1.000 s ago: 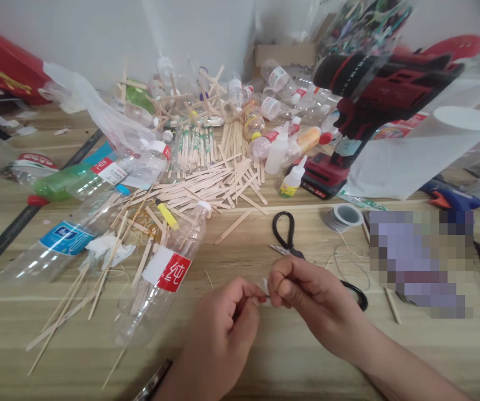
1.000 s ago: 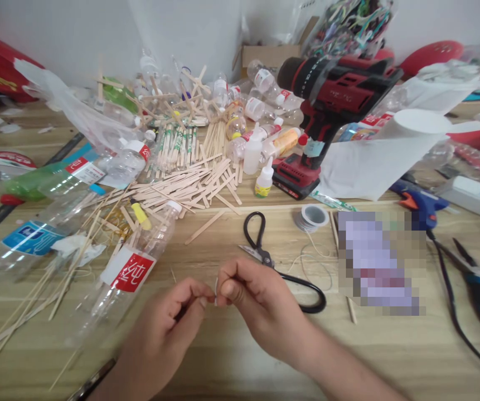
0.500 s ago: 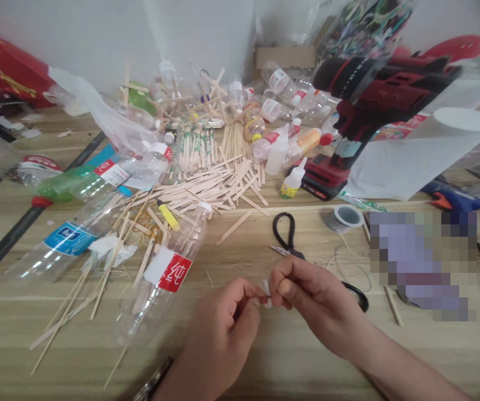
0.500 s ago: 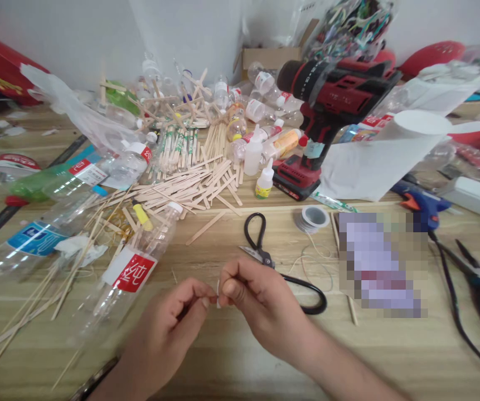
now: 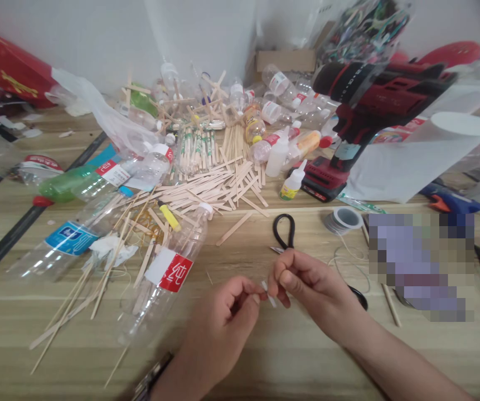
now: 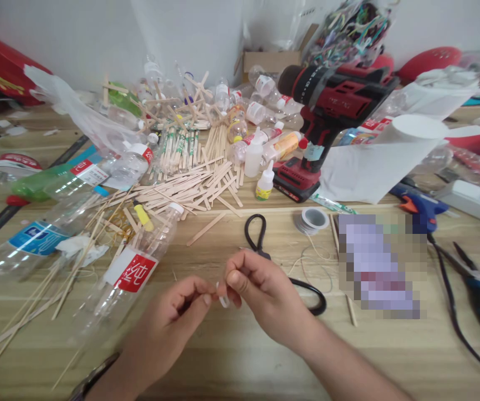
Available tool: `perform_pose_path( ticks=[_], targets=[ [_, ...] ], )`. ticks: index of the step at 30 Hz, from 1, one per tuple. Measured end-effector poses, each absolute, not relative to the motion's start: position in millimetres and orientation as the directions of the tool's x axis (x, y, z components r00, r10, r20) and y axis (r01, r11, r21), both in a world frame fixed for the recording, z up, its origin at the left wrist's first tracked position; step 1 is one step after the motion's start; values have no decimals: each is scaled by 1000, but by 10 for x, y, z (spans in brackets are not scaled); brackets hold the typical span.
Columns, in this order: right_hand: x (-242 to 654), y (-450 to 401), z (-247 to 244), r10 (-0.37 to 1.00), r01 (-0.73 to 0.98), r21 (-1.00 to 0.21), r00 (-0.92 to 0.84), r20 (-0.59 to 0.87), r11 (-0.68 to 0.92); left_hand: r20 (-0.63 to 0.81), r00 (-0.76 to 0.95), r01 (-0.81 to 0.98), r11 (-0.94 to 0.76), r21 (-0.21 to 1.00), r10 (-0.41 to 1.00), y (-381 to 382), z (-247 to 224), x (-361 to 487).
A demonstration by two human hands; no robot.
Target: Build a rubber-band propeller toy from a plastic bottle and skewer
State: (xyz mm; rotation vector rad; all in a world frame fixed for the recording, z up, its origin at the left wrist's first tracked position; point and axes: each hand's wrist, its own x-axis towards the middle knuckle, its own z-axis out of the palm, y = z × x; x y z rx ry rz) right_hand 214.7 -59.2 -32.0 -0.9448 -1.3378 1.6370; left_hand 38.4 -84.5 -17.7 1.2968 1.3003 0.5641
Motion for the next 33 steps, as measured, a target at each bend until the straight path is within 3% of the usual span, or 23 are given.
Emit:
perform_pose_path(
  ticks=[6, 11, 15, 26, 33],
  targets=[
    [2148, -560, -312, 924, -171, -973, -373, -84, -158, -315, 252, 317, 229, 920, 915, -861, -208, 374],
    [2126, -572, -325, 889, -153, -961, -435, -142, -229, -158, 255, 391, 48, 919, 954, -891, -243, 353],
    [2130, -584, -322, 921, -25, -996, -383, -74, -90, -73, 232, 431, -36, 901, 970, -897, -260, 339],
    [2122, -647, -298, 957, 362, -913, -278, 88, 189, -117, 230, 455, -1, 891, 966, -907, -233, 379],
    [2097, -699, -315, 974, 405, -891, -170, 148, 206, -45, 289, 522, -118, 845, 956, -954, -181, 389]
  ],
)
